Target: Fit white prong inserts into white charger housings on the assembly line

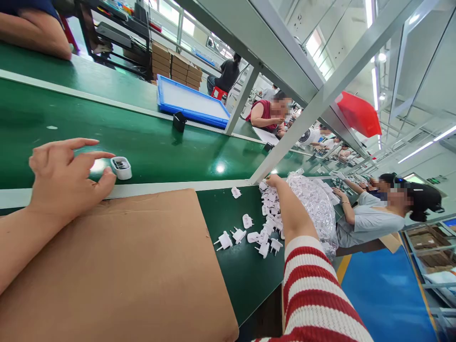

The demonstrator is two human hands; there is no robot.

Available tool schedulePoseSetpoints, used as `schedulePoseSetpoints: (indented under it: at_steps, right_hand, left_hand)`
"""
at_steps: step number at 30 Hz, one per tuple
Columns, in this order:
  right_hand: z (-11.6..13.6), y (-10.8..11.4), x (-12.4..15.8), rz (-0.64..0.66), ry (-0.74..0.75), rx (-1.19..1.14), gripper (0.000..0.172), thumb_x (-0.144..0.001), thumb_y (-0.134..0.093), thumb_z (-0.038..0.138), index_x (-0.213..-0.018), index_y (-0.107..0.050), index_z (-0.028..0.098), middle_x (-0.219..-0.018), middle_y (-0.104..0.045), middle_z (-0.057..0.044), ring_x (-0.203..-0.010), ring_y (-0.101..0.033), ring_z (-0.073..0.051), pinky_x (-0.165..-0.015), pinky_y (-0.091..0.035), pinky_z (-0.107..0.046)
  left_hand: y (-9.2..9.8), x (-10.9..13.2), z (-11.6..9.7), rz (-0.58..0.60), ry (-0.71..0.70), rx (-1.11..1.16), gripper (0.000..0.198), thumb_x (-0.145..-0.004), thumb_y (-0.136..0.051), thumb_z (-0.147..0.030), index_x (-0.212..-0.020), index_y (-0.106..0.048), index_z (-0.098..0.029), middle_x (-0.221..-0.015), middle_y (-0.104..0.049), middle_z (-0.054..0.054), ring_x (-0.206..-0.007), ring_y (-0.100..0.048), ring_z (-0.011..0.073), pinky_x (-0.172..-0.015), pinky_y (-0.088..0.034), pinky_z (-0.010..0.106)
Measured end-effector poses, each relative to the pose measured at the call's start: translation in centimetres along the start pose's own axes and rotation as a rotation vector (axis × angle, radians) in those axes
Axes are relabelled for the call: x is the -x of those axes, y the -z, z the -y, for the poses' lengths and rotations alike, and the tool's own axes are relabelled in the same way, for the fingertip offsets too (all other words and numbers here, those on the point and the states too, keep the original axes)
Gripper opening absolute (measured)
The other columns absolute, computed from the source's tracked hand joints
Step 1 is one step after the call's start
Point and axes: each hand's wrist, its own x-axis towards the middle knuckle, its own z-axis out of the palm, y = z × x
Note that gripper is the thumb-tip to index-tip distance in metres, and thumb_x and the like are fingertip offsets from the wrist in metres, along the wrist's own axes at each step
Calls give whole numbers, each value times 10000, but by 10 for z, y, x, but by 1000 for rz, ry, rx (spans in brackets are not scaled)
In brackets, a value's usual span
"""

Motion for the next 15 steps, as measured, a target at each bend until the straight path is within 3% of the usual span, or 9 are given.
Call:
schedulePoseSetpoints:
  at_steps: [3,6,8,11,13,15]
  right_hand:
    - [-3,4,10,88,14,62,332,-1019,-664,403,-1261,-668,176,-1283,-681,-89,-1105,-691,-233,-952,-609,-435]
    - [-2,13,27,104,60,96,253,-1010,-673,372,-1153,-706,166,-1204,-714,-78,-1073,-697,-229,-950,-593,-411]
    - [3,18,42,74,95,100,138,-972,-692,265,-1040,-739,155,-1143,-743,-111,-1092,-698,-263,-955,-560,-382]
    - [23,15,68,-4,191,54,154,-916,-658,153,-1023,-769,149,-1155,-760,-163,-1159,-684,-322,-968,-518,-367]
    - [44,3,85,-41,292,-8,266,-916,-629,154,-1146,-760,180,-1239,-750,-140,-1198,-672,-305,-1004,-508,-368]
    - [66,-16,100,-57,390,-74,397,-892,-645,142,-1276,-717,216,-1318,-726,-117,-1244,-651,-284,-1057,-494,-373]
  left_hand:
    - [-7,-1,6,150,53,15,632,-878,-477,-572,-1276,-665,-120,-1499,-535,259,-1472,-411,466,-1185,-323,659]
    - [-15,-3,16,398,120,3,877,-837,-497,-602,-1507,-468,-36,-1526,-499,281,-1443,-429,453,-1191,-349,625]
    - [-14,-5,19,493,165,24,882,-860,-498,-546,-1546,-397,0,-1516,-509,277,-1435,-447,410,-1203,-367,568]
    - [-3,-9,15,522,277,80,762,-934,-502,-452,-1540,-409,1,-1532,-488,266,-1405,-486,357,-1187,-407,496]
    - [8,-11,8,523,343,98,722,-966,-534,-458,-1540,-424,-34,-1522,-503,240,-1307,-567,326,-1126,-463,459]
    - [16,-10,0,504,315,112,691,-995,-545,-492,-1537,-442,-75,-1506,-528,201,-1250,-601,294,-1072,-496,414]
